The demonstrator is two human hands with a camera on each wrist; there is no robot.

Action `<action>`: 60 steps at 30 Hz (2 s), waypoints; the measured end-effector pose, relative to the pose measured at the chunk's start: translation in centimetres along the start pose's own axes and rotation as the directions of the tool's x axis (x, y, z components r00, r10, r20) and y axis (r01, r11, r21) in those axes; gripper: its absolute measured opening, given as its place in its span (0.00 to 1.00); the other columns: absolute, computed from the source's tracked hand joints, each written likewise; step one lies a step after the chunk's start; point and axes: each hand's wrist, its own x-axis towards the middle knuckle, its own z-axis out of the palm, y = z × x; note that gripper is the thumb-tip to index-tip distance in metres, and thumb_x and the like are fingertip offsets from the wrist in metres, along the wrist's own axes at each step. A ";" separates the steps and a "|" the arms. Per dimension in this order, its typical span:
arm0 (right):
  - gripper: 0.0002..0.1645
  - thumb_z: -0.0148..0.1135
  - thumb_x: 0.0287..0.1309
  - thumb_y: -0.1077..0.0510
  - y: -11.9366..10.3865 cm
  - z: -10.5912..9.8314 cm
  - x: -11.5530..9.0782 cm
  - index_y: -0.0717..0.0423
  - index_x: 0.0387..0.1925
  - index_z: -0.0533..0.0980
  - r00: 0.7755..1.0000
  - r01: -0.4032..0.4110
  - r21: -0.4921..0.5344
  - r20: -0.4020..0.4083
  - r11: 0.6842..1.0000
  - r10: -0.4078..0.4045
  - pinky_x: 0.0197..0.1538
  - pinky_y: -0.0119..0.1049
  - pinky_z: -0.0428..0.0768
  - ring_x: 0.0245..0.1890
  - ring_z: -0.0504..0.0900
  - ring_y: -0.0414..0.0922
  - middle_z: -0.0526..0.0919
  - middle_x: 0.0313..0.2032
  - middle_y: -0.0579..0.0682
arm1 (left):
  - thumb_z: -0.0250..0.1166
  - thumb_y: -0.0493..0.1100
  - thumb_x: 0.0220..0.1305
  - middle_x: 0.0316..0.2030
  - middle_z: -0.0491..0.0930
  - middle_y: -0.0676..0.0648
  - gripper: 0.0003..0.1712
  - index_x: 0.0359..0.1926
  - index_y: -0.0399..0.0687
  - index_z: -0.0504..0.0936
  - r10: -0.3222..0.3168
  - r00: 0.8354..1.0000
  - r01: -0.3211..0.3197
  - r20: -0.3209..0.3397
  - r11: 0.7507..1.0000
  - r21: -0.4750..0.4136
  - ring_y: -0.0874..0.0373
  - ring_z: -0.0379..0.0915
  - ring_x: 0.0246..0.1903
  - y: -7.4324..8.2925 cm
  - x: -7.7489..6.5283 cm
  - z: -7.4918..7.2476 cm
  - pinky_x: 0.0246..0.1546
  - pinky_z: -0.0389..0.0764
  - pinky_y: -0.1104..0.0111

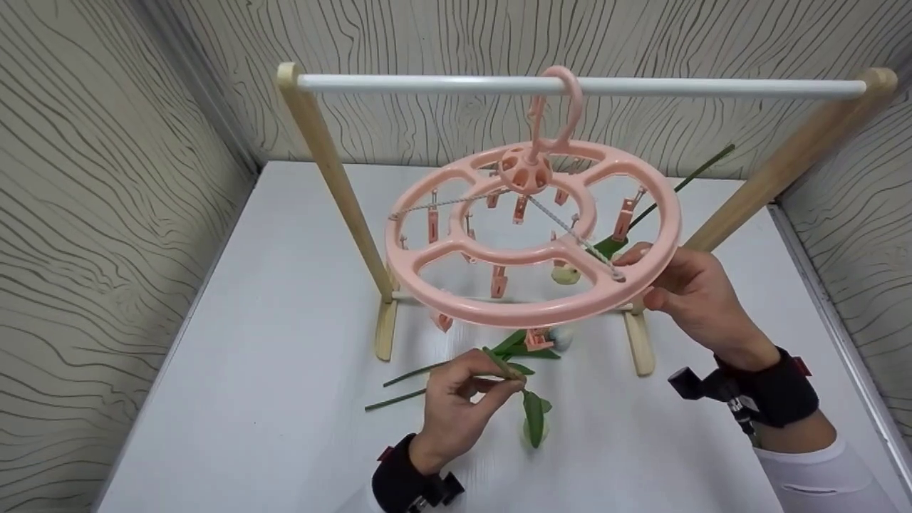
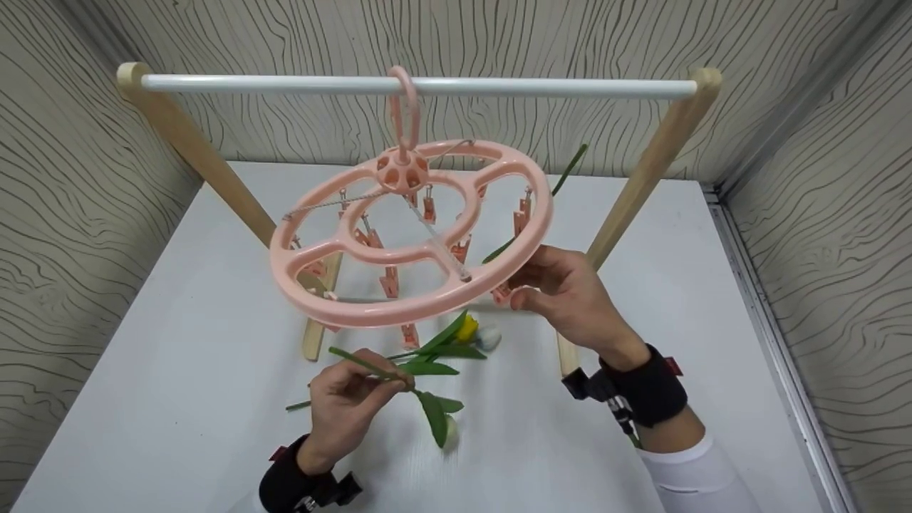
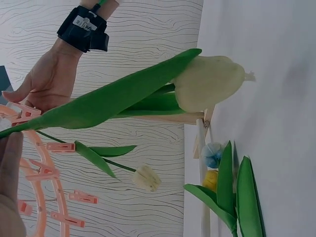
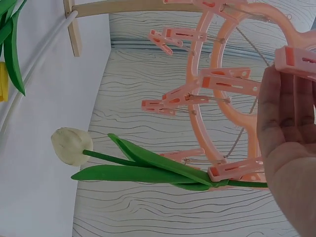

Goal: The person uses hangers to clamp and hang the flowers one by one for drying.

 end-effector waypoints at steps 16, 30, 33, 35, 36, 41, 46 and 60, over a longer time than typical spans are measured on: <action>0.32 0.68 0.64 0.55 -0.3 2.6 -0.6 0.78 0.58 0.72 0.991 0.015 -0.051 -0.129 0.999 -0.021 0.52 0.32 0.84 0.48 0.86 0.47 0.86 0.49 0.59 | 0.65 0.14 0.54 0.35 0.82 0.32 0.15 0.39 0.30 0.78 0.085 0.994 -0.084 0.066 0.996 -0.021 0.46 0.86 0.36 0.9 1.1 1.2 0.33 0.89 0.58; 0.30 0.68 0.63 0.54 0.0 4.6 -0.7 0.76 0.56 0.74 0.980 0.049 -0.076 -0.187 0.996 -0.062 0.52 0.33 0.84 0.47 0.87 0.47 0.86 0.47 0.59 | 0.67 0.14 0.51 0.34 0.82 0.33 0.16 0.39 0.29 0.79 0.143 0.988 -0.144 0.065 0.990 0.008 0.45 0.86 0.34 1.2 3.6 2.4 0.34 0.89 0.60; 0.30 0.68 0.64 0.55 0.1 5.0 -0.7 0.77 0.56 0.74 0.979 0.056 -0.071 -0.192 0.996 -0.068 0.52 0.34 0.84 0.47 0.87 0.47 0.86 0.46 0.59 | 0.68 0.15 0.51 0.34 0.83 0.33 0.16 0.39 0.29 0.79 0.156 0.986 -0.159 0.054 0.986 0.043 0.46 0.86 0.33 1.3 4.0 2.6 0.34 0.88 0.62; 0.30 0.68 0.64 0.55 0.2 5.2 -0.7 0.76 0.56 0.74 0.978 0.054 -0.072 -0.195 0.996 -0.067 0.51 0.33 0.84 0.46 0.87 0.47 0.86 0.46 0.59 | 0.69 0.15 0.51 0.34 0.83 0.34 0.16 0.39 0.28 0.79 0.170 0.984 -0.173 0.046 0.983 0.063 0.46 0.87 0.33 1.4 4.2 2.8 0.34 0.88 0.63; 0.30 0.68 0.63 0.54 0.2 5.3 -0.8 0.76 0.56 0.74 0.978 0.053 -0.072 -0.198 0.996 -0.066 0.51 0.33 0.85 0.46 0.87 0.47 0.86 0.46 0.59 | 0.69 0.16 0.51 0.34 0.83 0.34 0.16 0.39 0.28 0.80 0.179 0.983 -0.182 0.042 0.981 0.074 0.46 0.87 0.33 1.4 4.3 2.9 0.34 0.88 0.63; 0.30 0.68 0.63 0.56 0.4 5.8 -0.8 0.77 0.56 0.74 0.978 0.062 -0.058 -0.197 0.996 -0.072 0.50 0.34 0.85 0.45 0.87 0.47 0.86 0.46 0.60 | 0.70 0.17 0.52 0.35 0.83 0.35 0.15 0.41 0.29 0.81 0.206 0.978 -0.206 0.008 0.973 0.108 0.48 0.86 0.35 1.2 4.8 3.2 0.34 0.88 0.65; 0.30 0.70 0.61 0.58 0.5 6.3 -0.8 0.77 0.55 0.74 0.978 0.050 -0.047 -0.202 0.998 -0.058 0.52 0.35 0.85 0.45 0.87 0.47 0.87 0.46 0.60 | 0.71 0.18 0.51 0.36 0.83 0.35 0.16 0.41 0.29 0.81 0.233 0.972 -0.226 -0.034 0.963 0.147 0.49 0.86 0.35 0.8 5.1 3.4 0.33 0.88 0.64; 0.21 0.70 0.60 0.67 0.6 6.8 -0.3 0.77 0.50 0.76 0.973 0.037 -0.089 -0.224 0.995 -0.056 0.54 0.37 0.84 0.43 0.86 0.46 0.87 0.41 0.59 | 0.69 0.18 0.54 0.37 0.82 0.33 0.15 0.43 0.26 0.81 0.303 0.950 -0.290 -0.076 0.946 0.146 0.47 0.87 0.34 0.1 5.8 4.1 0.35 0.89 0.62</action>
